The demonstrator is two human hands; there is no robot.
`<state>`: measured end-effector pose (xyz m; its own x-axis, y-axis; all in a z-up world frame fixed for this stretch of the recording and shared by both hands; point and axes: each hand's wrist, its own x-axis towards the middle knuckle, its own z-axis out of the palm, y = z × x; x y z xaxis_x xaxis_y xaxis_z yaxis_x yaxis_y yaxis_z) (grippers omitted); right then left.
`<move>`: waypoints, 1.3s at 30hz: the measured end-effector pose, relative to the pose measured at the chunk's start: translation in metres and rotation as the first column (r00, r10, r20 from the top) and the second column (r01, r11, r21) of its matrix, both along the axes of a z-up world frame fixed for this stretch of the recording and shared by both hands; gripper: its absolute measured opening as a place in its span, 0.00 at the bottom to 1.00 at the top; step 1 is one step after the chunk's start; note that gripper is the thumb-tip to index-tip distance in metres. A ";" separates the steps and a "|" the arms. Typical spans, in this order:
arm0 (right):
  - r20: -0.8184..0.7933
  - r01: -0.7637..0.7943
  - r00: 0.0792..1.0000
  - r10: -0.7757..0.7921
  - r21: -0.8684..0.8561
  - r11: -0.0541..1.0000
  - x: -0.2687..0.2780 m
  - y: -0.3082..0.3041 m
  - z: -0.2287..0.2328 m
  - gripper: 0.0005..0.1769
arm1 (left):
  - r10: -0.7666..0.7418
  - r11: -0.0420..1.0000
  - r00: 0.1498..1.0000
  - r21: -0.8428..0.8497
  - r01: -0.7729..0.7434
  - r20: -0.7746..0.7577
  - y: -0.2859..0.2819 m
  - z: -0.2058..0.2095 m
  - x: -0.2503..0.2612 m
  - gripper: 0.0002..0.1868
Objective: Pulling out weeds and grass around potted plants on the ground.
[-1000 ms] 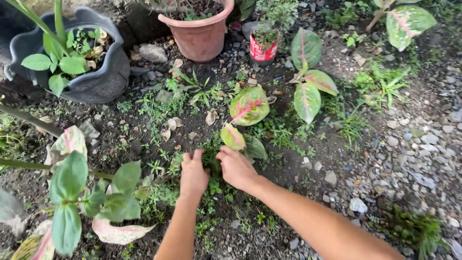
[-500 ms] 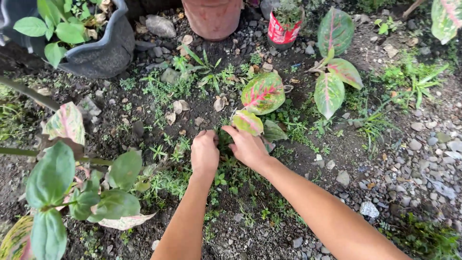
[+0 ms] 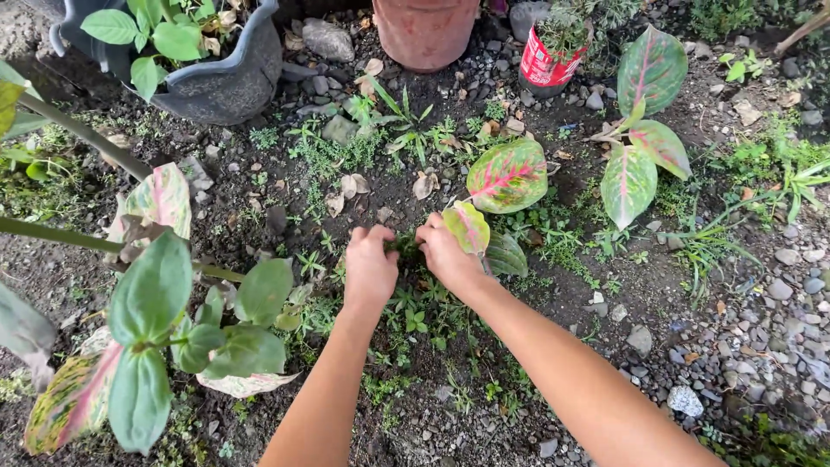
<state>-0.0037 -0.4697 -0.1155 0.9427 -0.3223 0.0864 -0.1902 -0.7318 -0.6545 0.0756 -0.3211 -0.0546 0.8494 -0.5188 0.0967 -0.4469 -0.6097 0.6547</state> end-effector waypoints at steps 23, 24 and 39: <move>-0.292 -0.210 0.941 0.173 -0.102 0.972 -0.036 -0.026 0.092 0.08 | -0.056 0.998 0.990 0.048 0.050 0.126 -0.036 0.007 0.011 0.05; -0.319 -0.220 0.932 0.171 -0.124 0.968 -0.036 -0.027 0.094 0.10 | -0.110 0.987 0.988 0.126 0.096 0.108 -0.038 0.007 0.009 0.07; -0.312 -0.150 0.945 0.096 -0.153 0.977 -0.046 -0.051 0.082 0.12 | -0.050 0.993 0.989 0.112 0.035 0.136 -0.061 -0.016 0.016 0.06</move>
